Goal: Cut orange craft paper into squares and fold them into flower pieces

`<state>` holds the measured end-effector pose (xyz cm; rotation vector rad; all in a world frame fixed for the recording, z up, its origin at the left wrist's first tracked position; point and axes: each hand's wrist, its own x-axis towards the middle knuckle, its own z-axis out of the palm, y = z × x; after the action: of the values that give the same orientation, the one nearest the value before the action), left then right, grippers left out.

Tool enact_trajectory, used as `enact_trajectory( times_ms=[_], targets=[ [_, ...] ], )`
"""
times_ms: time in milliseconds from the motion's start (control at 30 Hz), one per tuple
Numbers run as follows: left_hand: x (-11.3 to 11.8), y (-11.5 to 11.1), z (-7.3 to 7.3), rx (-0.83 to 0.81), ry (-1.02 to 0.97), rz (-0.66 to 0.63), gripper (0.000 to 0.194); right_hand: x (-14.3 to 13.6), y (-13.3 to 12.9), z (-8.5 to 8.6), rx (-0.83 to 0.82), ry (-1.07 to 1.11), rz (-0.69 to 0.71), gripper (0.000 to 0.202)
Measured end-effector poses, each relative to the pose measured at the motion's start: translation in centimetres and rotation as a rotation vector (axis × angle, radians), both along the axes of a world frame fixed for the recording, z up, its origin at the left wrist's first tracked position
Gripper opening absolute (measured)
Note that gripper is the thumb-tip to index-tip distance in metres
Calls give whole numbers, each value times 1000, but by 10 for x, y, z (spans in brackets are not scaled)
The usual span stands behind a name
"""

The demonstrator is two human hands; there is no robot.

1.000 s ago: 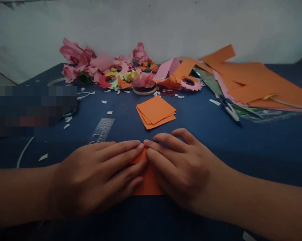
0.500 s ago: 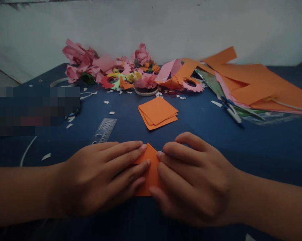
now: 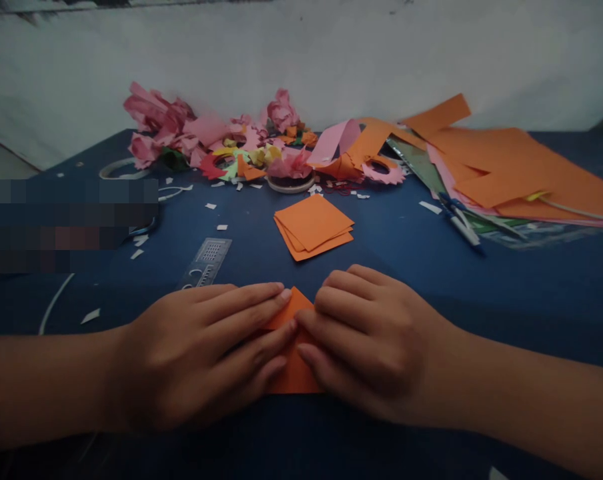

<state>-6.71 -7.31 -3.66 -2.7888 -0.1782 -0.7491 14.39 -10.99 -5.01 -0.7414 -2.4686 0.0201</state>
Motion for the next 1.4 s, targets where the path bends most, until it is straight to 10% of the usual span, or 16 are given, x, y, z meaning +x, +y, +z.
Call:
enact_trajectory(
  times_ms=[333,667,1400],
  targets=[
    [-1,2,0,-44,-10,1,24,0,0,-4,59,-11,-1,16],
    [-5,14,-3,-467,-92,-7,33,-1,1,-3,73,-36,20,28],
    [-10,23,-5,-162,-42,-197,26,1,1,3,75,-109,39,48]
  ],
)
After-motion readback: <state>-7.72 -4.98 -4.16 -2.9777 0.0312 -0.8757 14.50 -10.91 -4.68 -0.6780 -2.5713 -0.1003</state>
